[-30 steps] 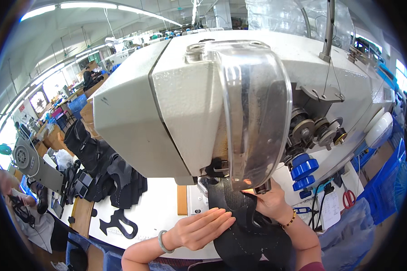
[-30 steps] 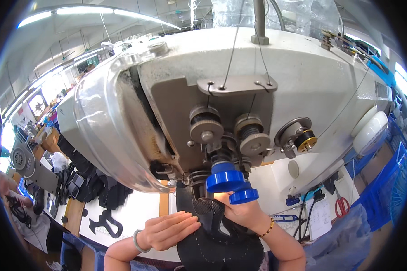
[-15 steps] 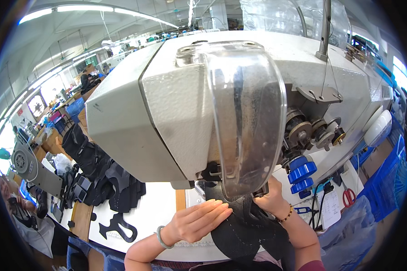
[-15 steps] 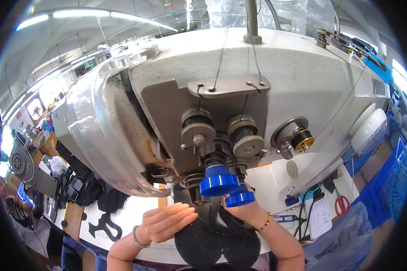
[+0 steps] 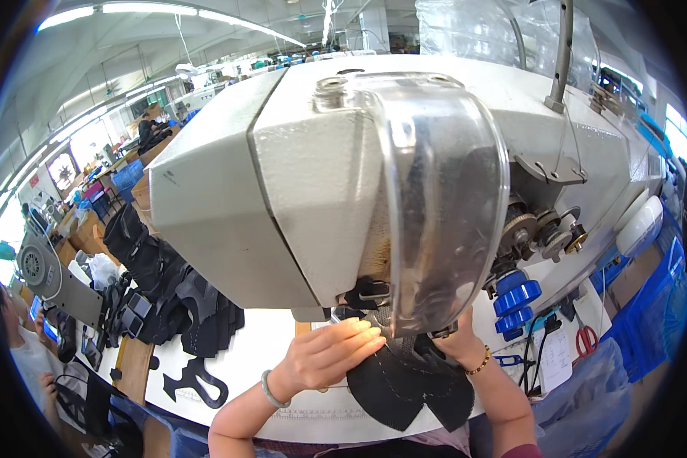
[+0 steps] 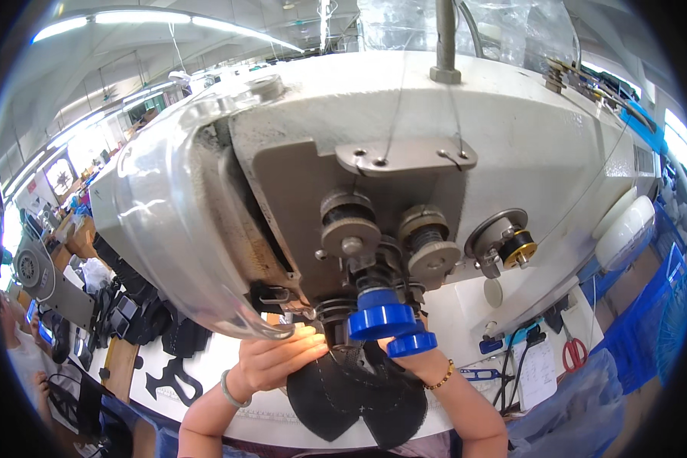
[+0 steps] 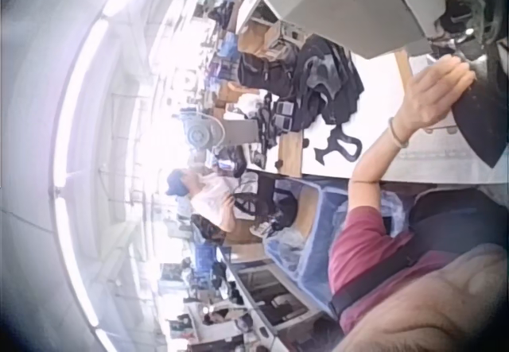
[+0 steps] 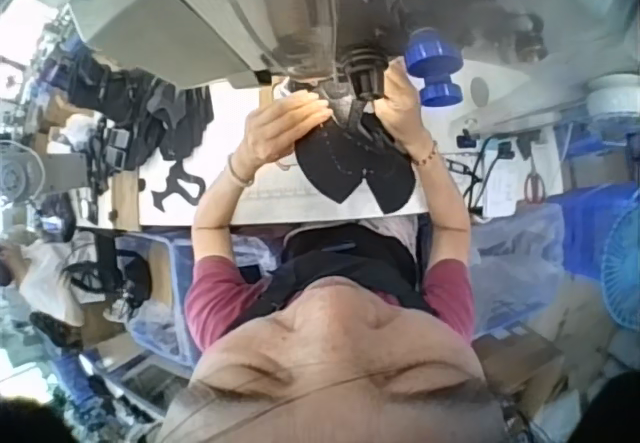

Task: The person aligns shoe component pieces, sews them together using a sewing machine, and places the sewn piece into a bin.

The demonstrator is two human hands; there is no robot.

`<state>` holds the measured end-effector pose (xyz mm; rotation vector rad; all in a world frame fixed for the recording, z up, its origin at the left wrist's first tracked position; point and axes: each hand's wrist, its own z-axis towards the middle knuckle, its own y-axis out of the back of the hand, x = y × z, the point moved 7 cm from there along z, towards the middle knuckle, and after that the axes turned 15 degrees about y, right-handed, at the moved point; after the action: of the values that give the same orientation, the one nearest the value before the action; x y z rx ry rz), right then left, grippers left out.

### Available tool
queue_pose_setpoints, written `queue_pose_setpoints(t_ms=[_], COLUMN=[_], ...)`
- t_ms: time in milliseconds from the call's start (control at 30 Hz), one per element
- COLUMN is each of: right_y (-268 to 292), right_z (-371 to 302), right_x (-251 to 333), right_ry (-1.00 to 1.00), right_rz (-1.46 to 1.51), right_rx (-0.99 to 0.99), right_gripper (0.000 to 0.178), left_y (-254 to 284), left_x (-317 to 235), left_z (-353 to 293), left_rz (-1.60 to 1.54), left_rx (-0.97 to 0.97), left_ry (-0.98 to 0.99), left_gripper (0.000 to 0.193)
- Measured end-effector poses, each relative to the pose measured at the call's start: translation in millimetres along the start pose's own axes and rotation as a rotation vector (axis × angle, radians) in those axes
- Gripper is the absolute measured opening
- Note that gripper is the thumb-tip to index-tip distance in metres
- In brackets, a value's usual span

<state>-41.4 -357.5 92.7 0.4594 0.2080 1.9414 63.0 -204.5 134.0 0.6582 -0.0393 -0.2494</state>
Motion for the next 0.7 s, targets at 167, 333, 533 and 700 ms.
queue_pose_setpoints(t_ms=[167, 333, 533, 700], right_y=[-7, -13, -2, -6], right_z=[-11, -30, -10, -26], right_x=[6, -13, -2, -12], right_ry=[0.179, -0.112, -0.054, -0.189], right_rz=[-0.361, -0.147, -0.145, -0.009], right_rx=[0.164, 0.247, 0.043, 0.022], right_gripper=[0.018, 0.024, 0.017, 0.018], left_y=[-5, -2, 24, 22], left_x=[19, 32, 40, -6], left_z=[-6, -5, 6, 23], left_rz=[-0.176, -0.31, -0.62, -0.168], left_rx=[0.031, 0.064, 0.352, 0.251], left_ry=[0.057, 0.195, 0.368, 0.371], left_gripper=[0.035, 0.037, 0.038, 0.025])
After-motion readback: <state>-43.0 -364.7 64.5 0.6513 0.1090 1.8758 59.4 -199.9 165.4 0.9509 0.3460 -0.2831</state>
